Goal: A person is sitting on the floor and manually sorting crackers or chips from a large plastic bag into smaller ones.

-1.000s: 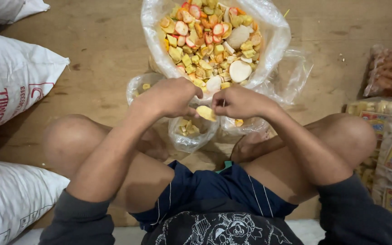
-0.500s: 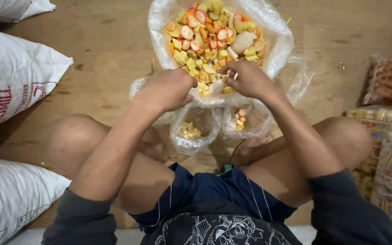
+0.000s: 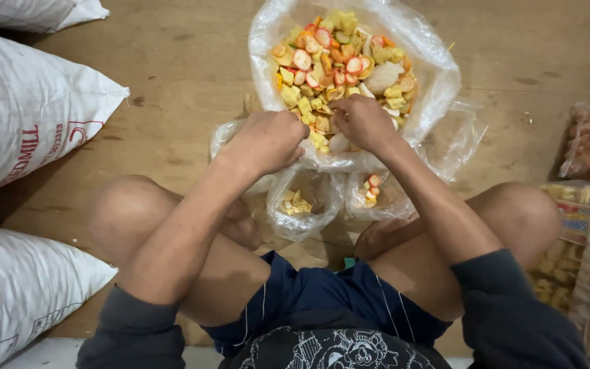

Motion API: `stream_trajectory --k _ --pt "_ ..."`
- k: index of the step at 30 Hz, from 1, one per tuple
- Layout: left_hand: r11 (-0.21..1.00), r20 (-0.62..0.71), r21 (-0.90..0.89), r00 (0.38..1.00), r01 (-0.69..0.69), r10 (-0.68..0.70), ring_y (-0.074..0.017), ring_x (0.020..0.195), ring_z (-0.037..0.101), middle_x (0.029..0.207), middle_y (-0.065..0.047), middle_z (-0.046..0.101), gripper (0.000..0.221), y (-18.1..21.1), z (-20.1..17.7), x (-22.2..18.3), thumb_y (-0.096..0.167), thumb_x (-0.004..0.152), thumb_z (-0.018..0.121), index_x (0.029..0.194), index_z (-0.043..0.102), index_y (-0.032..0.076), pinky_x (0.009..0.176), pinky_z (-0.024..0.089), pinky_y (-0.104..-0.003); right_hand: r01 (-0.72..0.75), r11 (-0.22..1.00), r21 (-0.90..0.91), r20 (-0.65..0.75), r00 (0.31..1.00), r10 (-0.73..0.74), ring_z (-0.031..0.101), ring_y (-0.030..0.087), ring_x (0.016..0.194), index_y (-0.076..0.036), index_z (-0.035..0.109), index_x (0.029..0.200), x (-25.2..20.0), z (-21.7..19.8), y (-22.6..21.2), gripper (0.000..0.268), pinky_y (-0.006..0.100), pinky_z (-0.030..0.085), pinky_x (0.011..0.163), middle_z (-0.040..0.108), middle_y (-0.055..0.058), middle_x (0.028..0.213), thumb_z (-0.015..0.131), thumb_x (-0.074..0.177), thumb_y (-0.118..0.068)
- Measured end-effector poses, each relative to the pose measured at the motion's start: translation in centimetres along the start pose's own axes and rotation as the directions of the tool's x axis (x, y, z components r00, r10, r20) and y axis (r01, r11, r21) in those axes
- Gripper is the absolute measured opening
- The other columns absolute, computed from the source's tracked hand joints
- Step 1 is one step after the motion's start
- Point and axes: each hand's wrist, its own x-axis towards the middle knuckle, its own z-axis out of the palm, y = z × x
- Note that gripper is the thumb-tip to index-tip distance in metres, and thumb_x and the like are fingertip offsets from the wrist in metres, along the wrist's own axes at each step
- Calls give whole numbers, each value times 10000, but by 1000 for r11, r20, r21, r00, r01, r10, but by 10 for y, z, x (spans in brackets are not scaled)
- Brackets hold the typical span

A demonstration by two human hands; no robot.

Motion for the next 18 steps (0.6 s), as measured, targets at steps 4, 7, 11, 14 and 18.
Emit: stream_trajectory --k 4,7,11,14,18 --pt "1000 -35 14 999 1 -1 -422 898 751 914 -195 741 283 -5 7 -1 302 866 733 942 757 30 745 611 -567 12 997 72 -65 998 -7 728 362 972 -158 764 1182 1 -2 7 274 510 598 787 755 116 996 676 934 -235" --pt "1000 -114 27 994 -4 7 -408 848 754 873 -176 744 240 -8 13 2 274 862 720 920 766 46 710 607 -562 15 985 171 -118 993 5 743 367 875 -101 772 1141 -3 -18 6 251 484 590 767 773 148 949 704 923 -204" --pt "999 -252 49 968 14 -1 -380 800 749 838 -136 725 228 -7 14 7 280 887 694 952 765 73 693 594 -541 -14 929 369 -123 990 64 747 245 786 -119 764 1136 -20 -53 -12 235 377 581 713 770 105 929 742 913 -189" --pt "998 -328 49 944 44 -26 -360 794 743 835 -111 710 244 2 10 5 308 913 677 1000 750 92 699 577 -526 -26 867 498 -90 993 82 731 200 728 -103 750 1133 -38 -73 -30 247 338 567 705 762 107 893 764 891 -149" --pt "1000 -287 19 958 -2 7 -364 846 747 880 -104 720 442 5 14 7 439 884 732 1170 717 102 702 574 -525 -70 690 721 61 997 38 691 156 638 -27 703 1142 -56 -89 -44 233 255 540 559 738 134 859 736 917 -78"
